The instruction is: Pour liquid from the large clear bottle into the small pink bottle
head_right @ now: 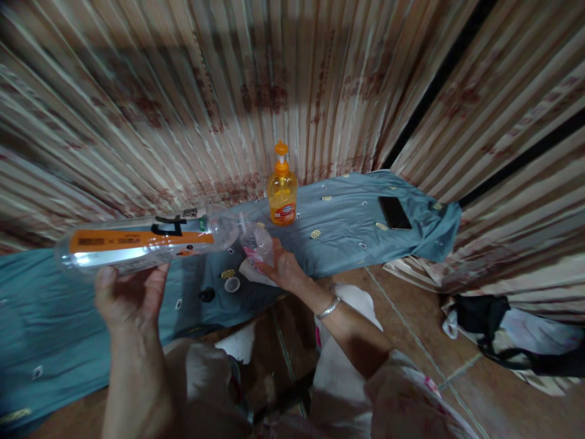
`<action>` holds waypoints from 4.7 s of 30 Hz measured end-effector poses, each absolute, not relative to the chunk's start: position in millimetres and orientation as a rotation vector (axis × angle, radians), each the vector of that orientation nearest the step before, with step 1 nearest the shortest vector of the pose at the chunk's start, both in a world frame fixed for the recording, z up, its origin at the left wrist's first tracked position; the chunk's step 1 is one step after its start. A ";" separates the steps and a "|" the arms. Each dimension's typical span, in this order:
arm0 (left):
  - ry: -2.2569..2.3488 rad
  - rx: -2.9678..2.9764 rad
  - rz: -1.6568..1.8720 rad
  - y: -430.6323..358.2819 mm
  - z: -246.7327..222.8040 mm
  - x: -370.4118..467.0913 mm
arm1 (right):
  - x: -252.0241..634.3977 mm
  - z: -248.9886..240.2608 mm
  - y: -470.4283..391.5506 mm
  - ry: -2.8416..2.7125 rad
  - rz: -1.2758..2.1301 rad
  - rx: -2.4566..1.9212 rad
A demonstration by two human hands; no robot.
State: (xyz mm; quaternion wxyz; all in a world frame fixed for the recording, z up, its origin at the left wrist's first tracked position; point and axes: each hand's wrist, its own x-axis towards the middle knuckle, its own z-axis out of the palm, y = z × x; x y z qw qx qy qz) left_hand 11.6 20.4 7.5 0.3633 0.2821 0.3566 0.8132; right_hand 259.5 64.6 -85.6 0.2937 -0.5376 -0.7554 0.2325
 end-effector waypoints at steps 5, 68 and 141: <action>0.929 0.758 2.052 19.9 6.8 9.7 | 260.2 -87.9 65.4 -2.013 0.609 -1.436; 0.883 0.664 2.103 22.0 5.8 9.9 | 260.6 -82.4 62.5 -2.089 0.515 -1.527; 0.913 0.693 2.084 20.8 9.5 13.8 | 259.5 -80.5 62.7 -2.078 0.567 -1.529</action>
